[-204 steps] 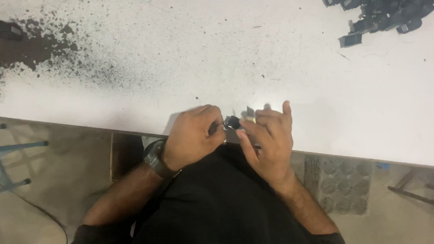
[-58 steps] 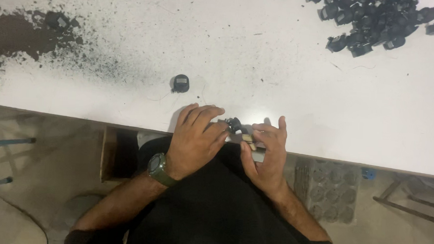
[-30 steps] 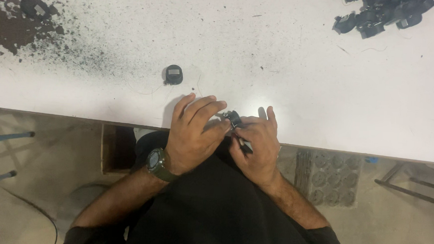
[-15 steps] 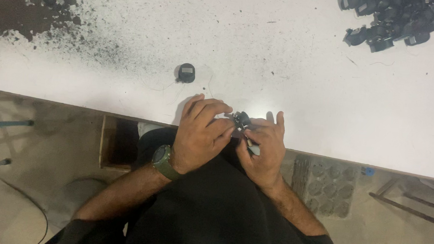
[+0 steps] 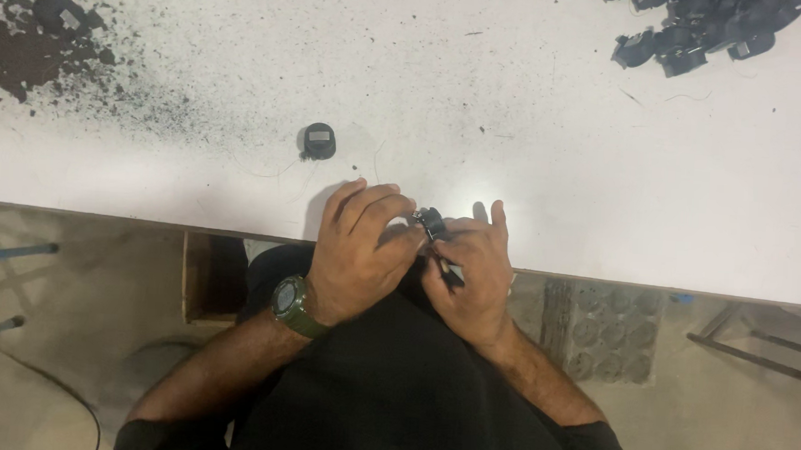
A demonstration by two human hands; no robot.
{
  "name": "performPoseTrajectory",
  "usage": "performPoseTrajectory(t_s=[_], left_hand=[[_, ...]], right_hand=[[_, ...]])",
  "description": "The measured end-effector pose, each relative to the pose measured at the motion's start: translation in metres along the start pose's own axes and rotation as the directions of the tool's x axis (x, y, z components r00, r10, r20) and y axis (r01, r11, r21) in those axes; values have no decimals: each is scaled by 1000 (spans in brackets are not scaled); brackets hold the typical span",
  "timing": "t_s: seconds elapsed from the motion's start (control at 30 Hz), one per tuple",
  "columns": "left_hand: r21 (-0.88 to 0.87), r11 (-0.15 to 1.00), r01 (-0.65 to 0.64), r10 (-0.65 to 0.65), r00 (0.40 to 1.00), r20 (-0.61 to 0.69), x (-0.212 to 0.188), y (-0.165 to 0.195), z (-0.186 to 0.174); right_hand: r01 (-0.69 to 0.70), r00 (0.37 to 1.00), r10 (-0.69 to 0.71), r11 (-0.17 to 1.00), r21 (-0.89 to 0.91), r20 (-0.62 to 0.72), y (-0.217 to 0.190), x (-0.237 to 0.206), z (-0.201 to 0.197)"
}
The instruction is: The person sits at a white table and assembles small black plastic rotor-like hubs, pressing a small brass bushing into the center of each hub by hand. They work on one hub at a time and place each finished assembly in a growing group of completed parts on the table.
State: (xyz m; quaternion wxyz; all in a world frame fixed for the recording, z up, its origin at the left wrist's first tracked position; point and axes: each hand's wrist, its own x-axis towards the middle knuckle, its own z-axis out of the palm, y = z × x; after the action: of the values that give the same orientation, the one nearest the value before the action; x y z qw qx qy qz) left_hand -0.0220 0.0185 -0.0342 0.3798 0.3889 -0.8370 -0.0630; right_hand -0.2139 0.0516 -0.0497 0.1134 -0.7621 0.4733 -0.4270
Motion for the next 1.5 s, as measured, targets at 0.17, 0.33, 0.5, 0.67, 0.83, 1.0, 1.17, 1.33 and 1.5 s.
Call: performPoseTrajectory(t_s=[0.17,0.33,0.5,0.67,0.83,1.0,1.17,1.33,1.5], left_hand=[[-120,979,166,-158,985,77,5,-1,-2],[-118,967,225,-209,969,130,6,0,-5],[-135,969,207,-189,973,130,6,-2,-6],[-180,962,206,-184,974,134,3,-4,-7],[-207,955,214,-180,969,168,2,-6,-7],[-166,956,243,-217,963,162,7,-5,-12],[-174,964,201,-183,977,112,15,-9,-27],[-180,978,101,-57,971,234,34,-15,-23],[-159,987,18,38,939,341,41,-24,-27]], right_hand=[[4,1000,-4,1000,-7,-1,-1,1,-1],[13,999,-14,1000,-28,-31,0,-2,2],[139,989,-137,990,36,-54,4,-10,4],[116,993,-116,993,-18,0,9,-11,7],[89,996,-89,994,-68,8,5,-8,4],[84,996,-83,996,-37,15,4,0,-3],[50,999,-52,983,-176,-5,4,10,-19],[-79,989,107,966,-248,101,0,25,-21],[-35,987,72,969,-243,145,3,29,-19]])
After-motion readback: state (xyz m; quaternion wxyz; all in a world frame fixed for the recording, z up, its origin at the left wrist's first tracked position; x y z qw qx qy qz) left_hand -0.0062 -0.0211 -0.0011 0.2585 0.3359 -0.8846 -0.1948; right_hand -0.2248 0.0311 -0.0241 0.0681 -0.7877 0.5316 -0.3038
